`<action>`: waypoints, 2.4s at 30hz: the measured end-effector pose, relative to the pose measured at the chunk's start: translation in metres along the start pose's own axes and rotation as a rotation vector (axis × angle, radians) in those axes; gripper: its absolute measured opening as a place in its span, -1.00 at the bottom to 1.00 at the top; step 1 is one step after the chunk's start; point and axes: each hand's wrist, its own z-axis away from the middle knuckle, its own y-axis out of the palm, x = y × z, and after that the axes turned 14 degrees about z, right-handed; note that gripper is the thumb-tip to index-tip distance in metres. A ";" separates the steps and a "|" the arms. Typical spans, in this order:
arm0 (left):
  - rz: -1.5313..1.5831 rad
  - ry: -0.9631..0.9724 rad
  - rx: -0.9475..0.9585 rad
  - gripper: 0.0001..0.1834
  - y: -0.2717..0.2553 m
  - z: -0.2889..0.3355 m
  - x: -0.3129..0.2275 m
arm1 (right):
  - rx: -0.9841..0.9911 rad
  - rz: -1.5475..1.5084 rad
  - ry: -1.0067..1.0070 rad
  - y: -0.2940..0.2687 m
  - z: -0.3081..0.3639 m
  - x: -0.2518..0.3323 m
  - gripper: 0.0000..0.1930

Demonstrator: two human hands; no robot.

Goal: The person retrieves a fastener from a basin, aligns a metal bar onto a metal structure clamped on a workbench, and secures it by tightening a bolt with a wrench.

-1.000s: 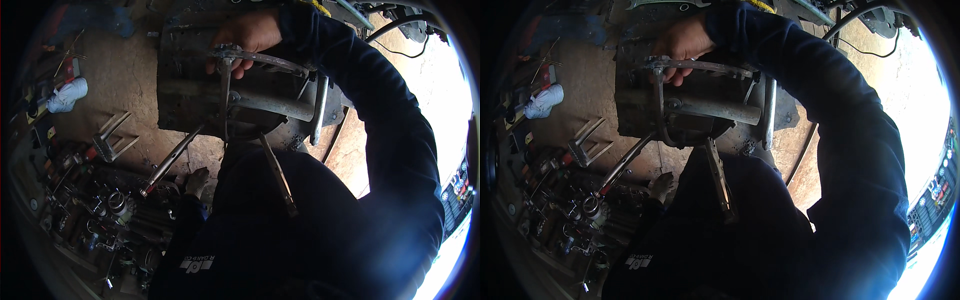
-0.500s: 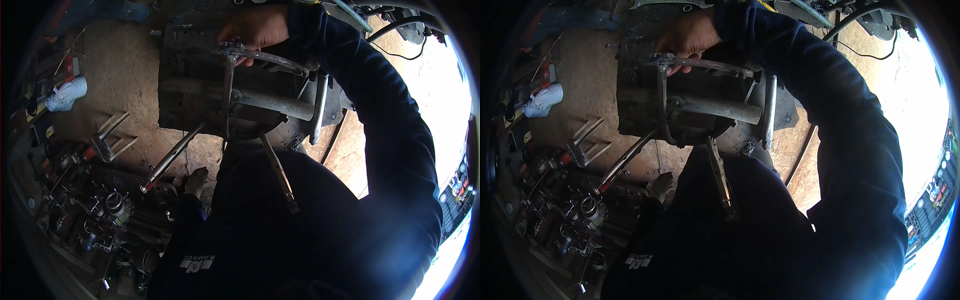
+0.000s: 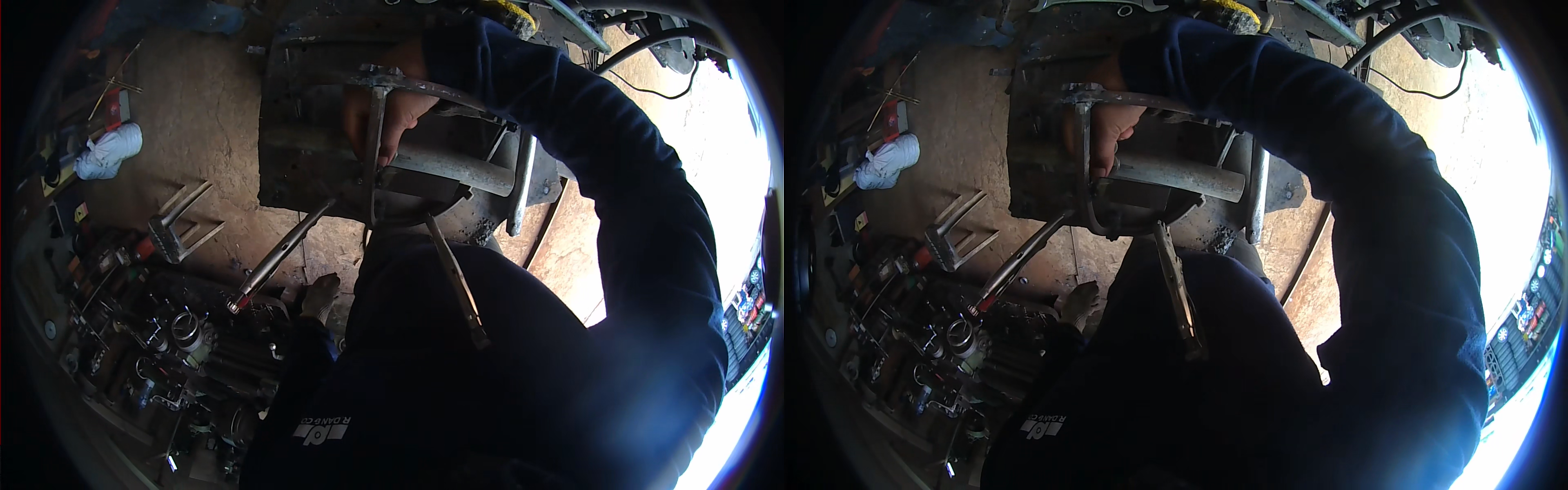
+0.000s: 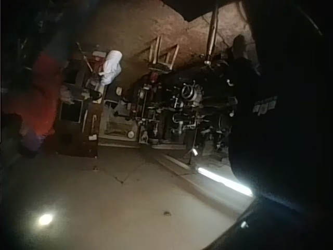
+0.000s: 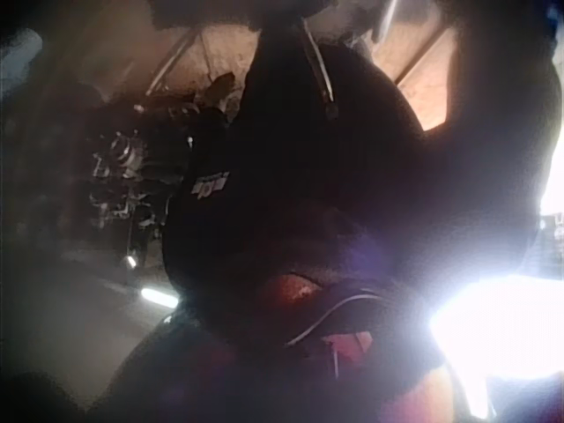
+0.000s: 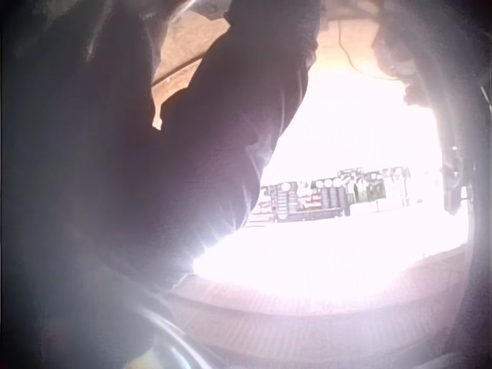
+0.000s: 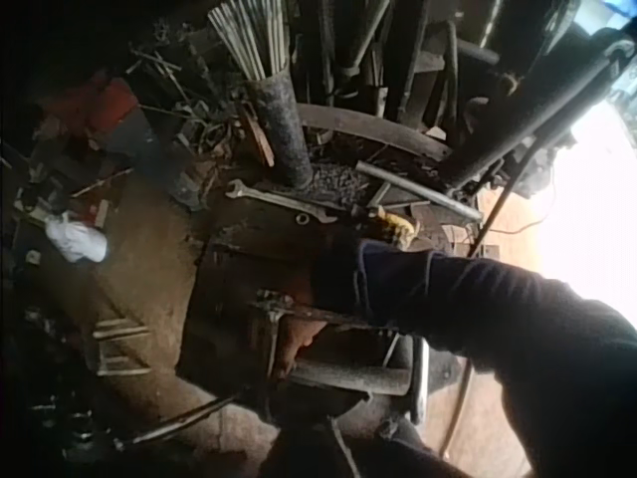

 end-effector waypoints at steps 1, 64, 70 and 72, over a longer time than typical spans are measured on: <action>0.010 -0.017 0.001 -0.57 -0.001 -0.001 -0.006 | -0.006 0.006 0.003 -0.003 0.001 -0.002 -0.54; 0.327 -0.198 -0.181 -0.52 0.010 -0.005 -0.077 | -0.186 0.169 0.051 -0.040 0.010 -0.015 -0.69; 0.272 -0.199 -0.165 -0.51 0.005 -0.002 -0.058 | -0.135 0.082 -0.016 -0.028 -0.003 -0.016 -0.68; 0.251 -0.192 -0.154 -0.51 0.009 0.000 -0.041 | -0.129 0.078 -0.020 -0.027 -0.008 -0.012 -0.68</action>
